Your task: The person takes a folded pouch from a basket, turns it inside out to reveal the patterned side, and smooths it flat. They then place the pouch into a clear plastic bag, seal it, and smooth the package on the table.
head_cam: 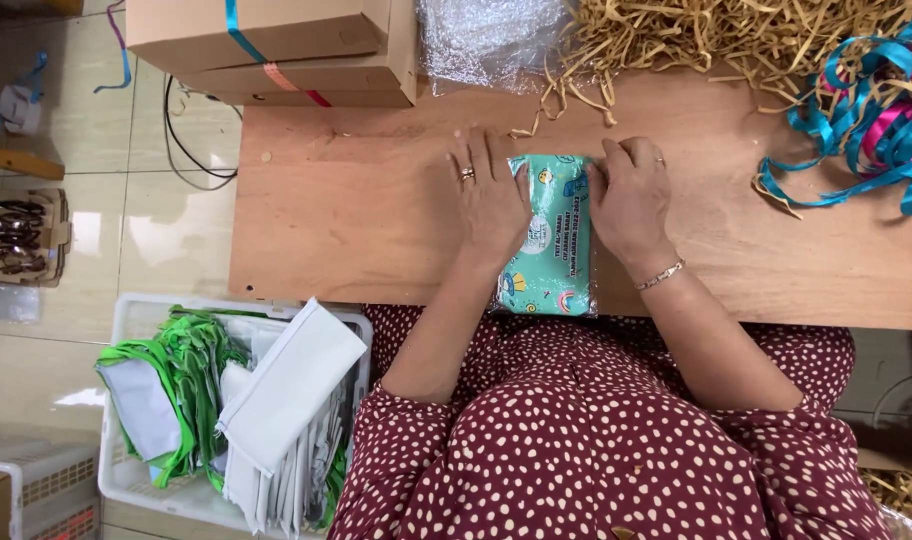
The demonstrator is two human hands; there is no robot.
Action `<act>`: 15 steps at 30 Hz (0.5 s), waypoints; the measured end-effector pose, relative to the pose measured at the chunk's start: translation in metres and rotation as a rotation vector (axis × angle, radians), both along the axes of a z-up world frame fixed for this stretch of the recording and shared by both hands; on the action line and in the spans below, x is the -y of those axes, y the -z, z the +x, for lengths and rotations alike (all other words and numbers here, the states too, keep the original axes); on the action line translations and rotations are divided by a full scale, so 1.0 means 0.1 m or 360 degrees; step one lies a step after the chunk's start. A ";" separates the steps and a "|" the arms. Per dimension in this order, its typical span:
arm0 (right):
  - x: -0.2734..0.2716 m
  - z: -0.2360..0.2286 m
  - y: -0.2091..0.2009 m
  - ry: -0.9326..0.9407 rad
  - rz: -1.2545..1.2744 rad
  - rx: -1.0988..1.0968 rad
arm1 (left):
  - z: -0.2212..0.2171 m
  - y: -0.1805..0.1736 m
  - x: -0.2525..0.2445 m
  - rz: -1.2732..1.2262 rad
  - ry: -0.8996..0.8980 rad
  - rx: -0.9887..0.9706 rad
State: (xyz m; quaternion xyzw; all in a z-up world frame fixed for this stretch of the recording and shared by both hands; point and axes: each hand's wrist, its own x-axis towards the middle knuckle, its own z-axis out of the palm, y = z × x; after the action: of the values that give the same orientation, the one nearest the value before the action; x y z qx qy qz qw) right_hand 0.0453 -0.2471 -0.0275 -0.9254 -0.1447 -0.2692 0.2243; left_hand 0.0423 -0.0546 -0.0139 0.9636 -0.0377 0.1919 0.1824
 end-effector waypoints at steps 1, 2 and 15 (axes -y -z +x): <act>-0.11 -0.08 -0.15 -0.0006 0.0000 -0.0002 | -0.03 -0.02 0.01 0.0000 -0.0006 -0.0002; -0.21 -0.16 -0.29 -0.0143 0.0001 -0.0001 | -0.07 -0.05 0.01 0.0032 0.0212 -0.0080; -0.30 -0.23 0.45 -0.0367 -0.0181 -0.0505 | -0.09 0.58 -0.13 0.0379 0.0452 -0.0345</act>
State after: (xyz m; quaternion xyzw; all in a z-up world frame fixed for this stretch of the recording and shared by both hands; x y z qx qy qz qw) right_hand 0.0225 -0.2171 -0.0726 -0.9446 -0.2274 -0.0840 0.2212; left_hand 0.0330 -0.0413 -0.0715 0.9784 -0.1756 0.0535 0.0954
